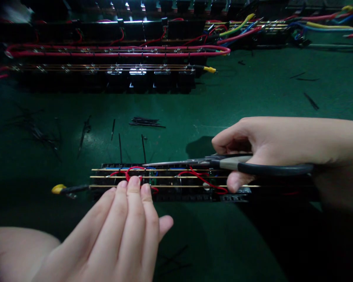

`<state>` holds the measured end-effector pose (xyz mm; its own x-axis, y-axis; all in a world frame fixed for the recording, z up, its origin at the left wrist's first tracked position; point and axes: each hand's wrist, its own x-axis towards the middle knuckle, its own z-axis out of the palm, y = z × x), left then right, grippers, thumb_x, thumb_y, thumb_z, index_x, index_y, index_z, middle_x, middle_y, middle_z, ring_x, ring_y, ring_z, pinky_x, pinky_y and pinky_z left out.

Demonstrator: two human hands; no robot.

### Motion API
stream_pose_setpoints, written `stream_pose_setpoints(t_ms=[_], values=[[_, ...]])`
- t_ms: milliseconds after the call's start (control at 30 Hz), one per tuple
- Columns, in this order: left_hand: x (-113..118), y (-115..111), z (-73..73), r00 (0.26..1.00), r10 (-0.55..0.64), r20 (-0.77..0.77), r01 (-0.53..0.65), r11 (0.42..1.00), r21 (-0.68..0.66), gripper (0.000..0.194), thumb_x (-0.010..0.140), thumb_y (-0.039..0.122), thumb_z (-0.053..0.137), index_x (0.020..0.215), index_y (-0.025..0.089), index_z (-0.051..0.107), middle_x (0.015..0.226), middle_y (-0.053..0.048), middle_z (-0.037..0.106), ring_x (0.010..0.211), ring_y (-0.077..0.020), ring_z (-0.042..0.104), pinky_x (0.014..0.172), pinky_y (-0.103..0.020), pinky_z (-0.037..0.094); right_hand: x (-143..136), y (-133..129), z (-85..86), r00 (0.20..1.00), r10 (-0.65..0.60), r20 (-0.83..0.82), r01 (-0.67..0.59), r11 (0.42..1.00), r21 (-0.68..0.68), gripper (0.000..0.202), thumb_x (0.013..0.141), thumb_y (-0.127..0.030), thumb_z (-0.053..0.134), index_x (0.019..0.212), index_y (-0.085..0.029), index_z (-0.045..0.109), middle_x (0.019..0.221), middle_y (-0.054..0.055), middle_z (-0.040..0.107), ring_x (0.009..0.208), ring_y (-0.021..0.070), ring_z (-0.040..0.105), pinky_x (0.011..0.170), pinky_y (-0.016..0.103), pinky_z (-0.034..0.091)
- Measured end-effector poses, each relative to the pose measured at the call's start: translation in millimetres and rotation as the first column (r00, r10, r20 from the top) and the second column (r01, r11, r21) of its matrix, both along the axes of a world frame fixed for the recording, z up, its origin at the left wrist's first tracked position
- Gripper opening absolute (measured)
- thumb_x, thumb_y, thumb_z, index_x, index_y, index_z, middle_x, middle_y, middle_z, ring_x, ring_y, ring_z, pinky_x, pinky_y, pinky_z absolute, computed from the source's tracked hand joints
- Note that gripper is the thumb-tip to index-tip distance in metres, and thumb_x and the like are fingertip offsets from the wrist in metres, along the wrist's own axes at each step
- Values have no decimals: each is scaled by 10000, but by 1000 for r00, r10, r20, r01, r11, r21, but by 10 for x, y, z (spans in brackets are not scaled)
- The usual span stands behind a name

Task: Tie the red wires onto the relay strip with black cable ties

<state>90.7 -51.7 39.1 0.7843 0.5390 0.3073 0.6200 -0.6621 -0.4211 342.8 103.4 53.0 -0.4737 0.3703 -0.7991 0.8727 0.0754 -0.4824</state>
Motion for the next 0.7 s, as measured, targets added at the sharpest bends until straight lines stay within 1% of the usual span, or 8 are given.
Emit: stream_pose_setpoints(t_ms=[133, 233, 300, 400, 467, 600, 667, 700], values=[[-4, 10, 7, 1000, -20, -12, 20, 1000, 0, 326, 970, 279, 520, 922, 49, 747, 809, -118, 782, 702, -277, 764, 587, -294, 671, 27, 3, -10, 1000, -22, 12, 22, 1000, -7, 454, 557, -697, 758, 654, -272, 629, 650, -11, 603, 601, 206, 574, 471, 288, 378], [4, 8, 17, 1000, -5, -9, 5, 1000, 6, 314, 969, 268, 515, 926, 74, 758, 802, -101, 784, 696, -266, 764, 587, -291, 671, 55, 15, -32, 1000, -20, 16, 20, 1000, -15, 439, 567, -687, 767, 666, -278, 639, 668, -9, 615, 626, 215, 589, 488, 295, 399], [6, 4, 29, 1000, 17, -8, -17, 1000, -10, 326, 977, 273, 506, 949, 56, 748, 812, -110, 783, 698, -269, 764, 599, -302, 670, 53, 21, -44, 1000, -8, 25, 8, 1000, -10, 440, 561, -684, 770, 660, -277, 635, 671, -10, 620, 640, 221, 596, 495, 295, 407], [-4, 1, 49, 1000, 5, -13, -5, 999, -32, 329, 975, 270, 518, 957, 15, 725, 822, -131, 781, 700, -281, 763, 608, -318, 668, 32, 25, -48, 1000, -6, 26, 6, 1000, 3, 443, 549, -677, 771, 629, -269, 617, 643, -13, 611, 630, 218, 589, 484, 286, 390], [-16, 0, 51, 1000, -8, -12, 8, 999, -35, 319, 973, 257, 521, 956, 6, 717, 833, -135, 781, 712, -286, 763, 600, -316, 666, 30, 24, -47, 1000, -18, 18, 18, 1000, -4, 424, 555, -662, 776, 621, -272, 624, 633, -14, 610, 620, 215, 585, 477, 283, 383], [-34, -9, 18, 1000, -18, -5, 18, 1000, 13, 334, 979, 258, 507, 972, -11, 705, 841, -143, 780, 716, -285, 763, 599, -307, 663, 78, 24, -64, 998, -48, 27, 49, 997, -66, 350, 587, -613, 797, 694, -300, 682, 716, -16, 668, 686, 236, 632, 530, 299, 445], [-39, -17, 2, 999, -29, -16, 29, 999, 17, 335, 975, 266, 519, 976, -16, 701, 840, -141, 780, 713, -278, 762, 604, -305, 661, 107, 26, -78, 999, -27, 19, 28, 998, -52, 347, 595, -606, 801, 703, -299, 680, 719, -16, 662, 685, 234, 629, 537, 302, 451], [-41, -18, 2, 998, -54, -12, 54, 998, 24, 334, 973, 272, 524, 972, -10, 703, 829, -134, 781, 700, -270, 760, 592, -300, 657, 118, 26, -85, 1000, -12, 13, 12, 999, -31, 358, 596, -613, 797, 691, -292, 670, 701, -15, 648, 665, 228, 618, 525, 301, 443]])
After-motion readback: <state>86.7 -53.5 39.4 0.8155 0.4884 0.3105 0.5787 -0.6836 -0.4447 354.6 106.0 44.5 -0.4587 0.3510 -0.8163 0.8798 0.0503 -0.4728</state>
